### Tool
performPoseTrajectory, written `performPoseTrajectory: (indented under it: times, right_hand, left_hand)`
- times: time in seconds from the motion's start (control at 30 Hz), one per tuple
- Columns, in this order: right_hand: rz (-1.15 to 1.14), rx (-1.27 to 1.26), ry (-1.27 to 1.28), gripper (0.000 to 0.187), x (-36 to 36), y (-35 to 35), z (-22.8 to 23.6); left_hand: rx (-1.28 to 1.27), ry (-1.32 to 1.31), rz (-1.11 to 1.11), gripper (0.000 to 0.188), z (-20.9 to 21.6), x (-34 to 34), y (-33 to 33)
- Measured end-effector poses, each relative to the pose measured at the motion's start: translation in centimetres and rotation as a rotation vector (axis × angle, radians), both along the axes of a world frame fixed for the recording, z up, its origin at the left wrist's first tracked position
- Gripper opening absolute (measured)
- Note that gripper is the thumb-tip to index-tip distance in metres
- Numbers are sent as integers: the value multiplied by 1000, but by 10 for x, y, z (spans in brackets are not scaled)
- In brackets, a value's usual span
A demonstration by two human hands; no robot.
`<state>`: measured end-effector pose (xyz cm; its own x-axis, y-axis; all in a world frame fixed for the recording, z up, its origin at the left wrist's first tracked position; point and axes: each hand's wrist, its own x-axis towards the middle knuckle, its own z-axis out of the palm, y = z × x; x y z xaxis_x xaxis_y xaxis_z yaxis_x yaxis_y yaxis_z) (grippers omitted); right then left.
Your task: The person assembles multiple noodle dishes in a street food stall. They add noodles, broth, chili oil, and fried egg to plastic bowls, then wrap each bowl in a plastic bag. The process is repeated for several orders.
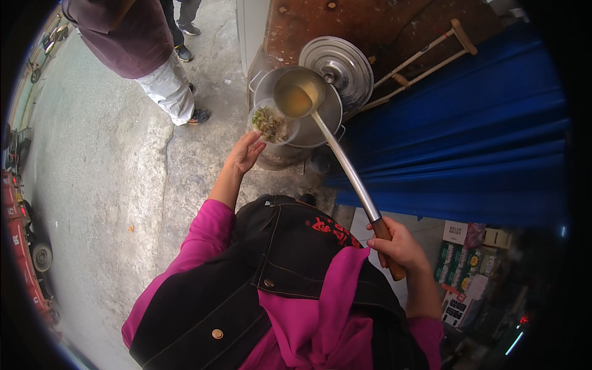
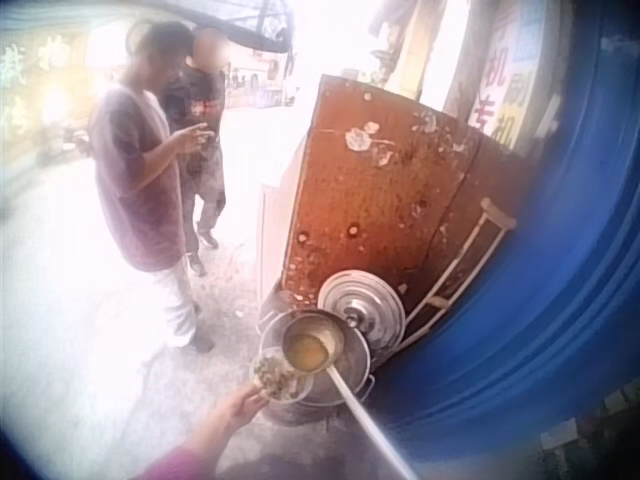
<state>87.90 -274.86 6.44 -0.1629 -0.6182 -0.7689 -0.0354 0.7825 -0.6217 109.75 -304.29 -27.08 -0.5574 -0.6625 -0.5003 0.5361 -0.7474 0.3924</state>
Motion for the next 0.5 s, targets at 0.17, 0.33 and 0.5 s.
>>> performPoseTrajectory:
  times: [0.17, 0.33, 0.5]
  right_hand:
    - [-33, 21, 19, 32, 2, 2, -1]
    - [-170, -71, -206, 33, -2, 6, 1]
    - [-280, -163, -406, 32, -14, 3, -14]
  left_hand:
    - [-10, 8, -8, 36, -2, -1, -1]
    - [-10, 18, -33, 39, -5, 1, -1]
    - [-23, 18, -43, 39, -10, 4, -4]
